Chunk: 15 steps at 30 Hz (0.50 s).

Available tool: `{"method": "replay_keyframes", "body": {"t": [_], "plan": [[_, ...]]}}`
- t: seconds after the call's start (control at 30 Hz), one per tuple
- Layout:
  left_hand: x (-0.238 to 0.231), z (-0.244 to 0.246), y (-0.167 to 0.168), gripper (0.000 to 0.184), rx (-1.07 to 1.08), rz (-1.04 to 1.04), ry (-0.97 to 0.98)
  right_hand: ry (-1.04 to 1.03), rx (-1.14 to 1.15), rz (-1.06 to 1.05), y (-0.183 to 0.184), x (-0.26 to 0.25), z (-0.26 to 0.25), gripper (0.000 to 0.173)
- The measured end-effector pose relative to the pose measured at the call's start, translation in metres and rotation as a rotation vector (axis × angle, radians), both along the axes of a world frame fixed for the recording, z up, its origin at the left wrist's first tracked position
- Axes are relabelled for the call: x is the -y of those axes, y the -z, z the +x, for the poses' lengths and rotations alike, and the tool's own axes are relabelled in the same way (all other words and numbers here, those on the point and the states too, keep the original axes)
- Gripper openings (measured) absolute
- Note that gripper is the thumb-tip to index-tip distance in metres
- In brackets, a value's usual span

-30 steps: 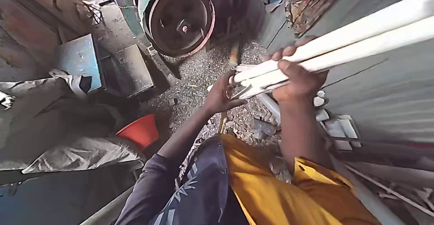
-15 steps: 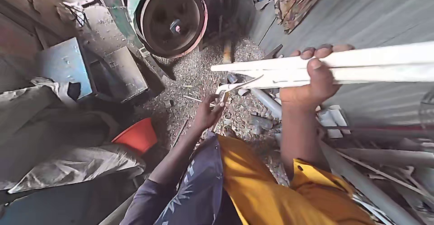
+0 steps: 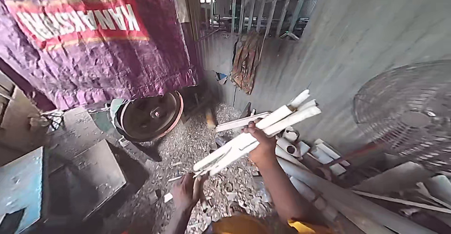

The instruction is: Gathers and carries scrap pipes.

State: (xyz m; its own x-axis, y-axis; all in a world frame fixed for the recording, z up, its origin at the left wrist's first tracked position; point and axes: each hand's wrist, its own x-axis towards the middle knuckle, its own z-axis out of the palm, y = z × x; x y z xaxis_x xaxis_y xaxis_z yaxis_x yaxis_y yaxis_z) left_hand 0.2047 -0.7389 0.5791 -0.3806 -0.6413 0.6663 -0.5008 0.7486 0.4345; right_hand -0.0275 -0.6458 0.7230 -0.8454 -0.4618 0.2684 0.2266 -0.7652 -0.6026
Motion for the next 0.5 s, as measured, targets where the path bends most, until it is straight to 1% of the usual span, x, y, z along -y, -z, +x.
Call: {"method": "replay_keyframes", "body": {"t": [0.03,0.1,0.17,0.23,0.3,0.33,0.37,0.4,0.43,0.5], "plan": [[0.004,0.004,0.001,0.073,-0.023,-0.056,0.081,-0.04,0.049,0.017,0.002,-0.005,-0.005,0.034],[0.012,0.009,-0.004,0.072,-0.054,-0.084,0.3,-0.113,0.137,0.011,0.009,-0.013,-0.015,0.025],[0.018,0.011,-0.016,0.068,-0.072,-0.063,0.563,-0.158,0.186,0.013,0.018,-0.02,-0.021,0.023],[0.021,0.003,-0.034,0.062,-0.091,-0.042,0.797,-0.19,0.203,0.022,0.03,-0.022,-0.025,0.025],[0.02,-0.007,-0.045,0.062,-0.088,0.015,0.951,-0.195,0.227,0.036,0.045,-0.022,-0.027,0.026],[0.02,-0.011,-0.044,0.063,-0.072,0.065,0.989,-0.173,0.246,0.043,0.05,-0.024,-0.028,0.024],[0.021,-0.013,-0.042,0.064,-0.041,0.12,0.985,-0.139,0.263,0.046,0.052,-0.027,-0.031,0.02],[0.023,-0.014,-0.039,0.065,0.007,0.162,0.927,-0.094,0.275,0.041,0.051,-0.03,-0.036,0.017],[0.024,-0.015,-0.037,0.065,0.066,0.192,0.825,-0.038,0.266,0.037,0.051,-0.036,-0.042,0.016],[0.024,-0.015,-0.031,0.06,0.176,0.3,0.645,0.066,0.208,0.031,0.05,-0.045,-0.049,0.021]]}}
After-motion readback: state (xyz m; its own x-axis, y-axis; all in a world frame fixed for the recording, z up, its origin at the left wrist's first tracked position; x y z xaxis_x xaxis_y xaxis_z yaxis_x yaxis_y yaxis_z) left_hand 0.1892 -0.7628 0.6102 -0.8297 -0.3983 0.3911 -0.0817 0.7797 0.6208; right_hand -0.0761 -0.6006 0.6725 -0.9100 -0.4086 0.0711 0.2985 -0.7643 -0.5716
